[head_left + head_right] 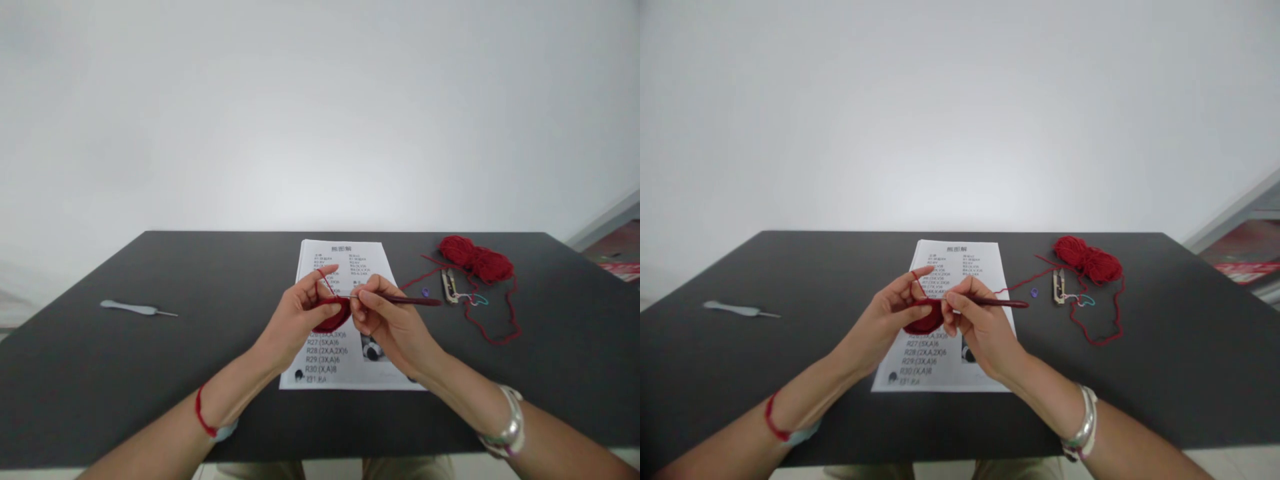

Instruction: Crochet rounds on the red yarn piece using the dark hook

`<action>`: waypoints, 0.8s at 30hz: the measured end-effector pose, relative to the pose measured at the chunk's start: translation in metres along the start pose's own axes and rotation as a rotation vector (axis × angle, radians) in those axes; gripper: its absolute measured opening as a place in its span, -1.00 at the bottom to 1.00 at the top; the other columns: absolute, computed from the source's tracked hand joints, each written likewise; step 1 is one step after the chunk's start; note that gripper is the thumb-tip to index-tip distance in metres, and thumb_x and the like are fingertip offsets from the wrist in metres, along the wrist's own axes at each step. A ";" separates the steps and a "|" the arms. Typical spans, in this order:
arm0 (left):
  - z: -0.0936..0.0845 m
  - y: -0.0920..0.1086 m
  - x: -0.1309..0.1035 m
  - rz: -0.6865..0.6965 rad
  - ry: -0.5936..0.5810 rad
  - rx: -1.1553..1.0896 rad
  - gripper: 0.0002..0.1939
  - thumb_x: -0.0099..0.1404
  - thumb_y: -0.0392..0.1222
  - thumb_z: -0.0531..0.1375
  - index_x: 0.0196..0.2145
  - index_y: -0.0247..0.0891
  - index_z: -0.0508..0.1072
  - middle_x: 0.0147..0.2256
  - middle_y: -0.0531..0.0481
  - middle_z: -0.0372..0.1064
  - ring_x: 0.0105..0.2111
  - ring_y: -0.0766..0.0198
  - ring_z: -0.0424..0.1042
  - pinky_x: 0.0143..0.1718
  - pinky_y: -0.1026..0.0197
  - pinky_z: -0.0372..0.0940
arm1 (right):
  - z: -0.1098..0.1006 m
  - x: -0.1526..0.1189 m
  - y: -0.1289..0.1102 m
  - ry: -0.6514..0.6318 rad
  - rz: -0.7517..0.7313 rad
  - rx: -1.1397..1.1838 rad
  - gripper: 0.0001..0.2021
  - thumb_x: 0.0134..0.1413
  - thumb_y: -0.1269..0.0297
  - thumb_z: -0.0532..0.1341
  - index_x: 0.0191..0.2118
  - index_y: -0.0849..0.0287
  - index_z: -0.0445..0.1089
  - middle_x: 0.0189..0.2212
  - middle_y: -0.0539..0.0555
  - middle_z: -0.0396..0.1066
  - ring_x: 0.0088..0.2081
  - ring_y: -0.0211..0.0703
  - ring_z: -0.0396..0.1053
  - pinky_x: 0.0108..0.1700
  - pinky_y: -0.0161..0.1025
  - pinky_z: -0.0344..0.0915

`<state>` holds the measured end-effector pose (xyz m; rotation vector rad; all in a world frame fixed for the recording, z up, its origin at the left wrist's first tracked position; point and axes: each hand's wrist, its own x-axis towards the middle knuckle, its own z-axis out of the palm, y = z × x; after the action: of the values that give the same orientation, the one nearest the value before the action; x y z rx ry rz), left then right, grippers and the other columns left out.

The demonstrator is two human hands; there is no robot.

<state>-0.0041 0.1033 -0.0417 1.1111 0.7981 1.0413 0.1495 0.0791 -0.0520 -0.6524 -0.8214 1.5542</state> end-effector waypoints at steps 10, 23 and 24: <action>0.017 -0.008 -0.010 -0.123 0.067 -0.070 -0.25 0.01 -0.38 0.34 0.19 -0.25 0.31 -0.53 0.17 0.29 -0.53 0.42 0.22 -0.45 0.31 0.13 | -0.016 -0.006 0.019 -0.161 -0.937 -1.392 -0.80 0.18 0.53 0.05 -0.38 0.08 0.24 -0.47 0.05 0.28 -0.44 -0.14 0.20 -0.43 -0.21 0.15; 0.000 0.015 -0.002 -0.390 0.038 -0.396 -0.44 -0.06 -0.56 0.24 -0.05 -0.34 0.50 -0.45 0.02 0.45 -0.52 0.41 0.37 -0.43 0.38 0.28 | -0.020 -0.005 0.006 -0.166 -0.593 -0.705 -0.90 0.17 0.39 0.20 -0.34 0.05 0.30 -0.38 -0.03 0.33 -0.47 -0.29 0.24 -0.48 -0.33 0.16; -0.002 0.017 -0.002 -0.388 0.023 -0.401 -0.45 -0.07 -0.57 0.23 -0.07 -0.35 0.51 -0.46 0.03 0.44 -0.54 0.42 0.35 -0.45 0.38 0.27 | -0.018 -0.005 0.003 -0.170 -0.555 -0.662 -0.90 0.15 0.38 0.22 -0.36 0.07 0.31 -0.39 -0.03 0.32 -0.48 -0.30 0.23 -0.49 -0.33 0.15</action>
<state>-0.0107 0.1041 -0.0258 0.5759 0.7448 0.8367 0.1627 0.0763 -0.0655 -0.6821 -1.5267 0.8254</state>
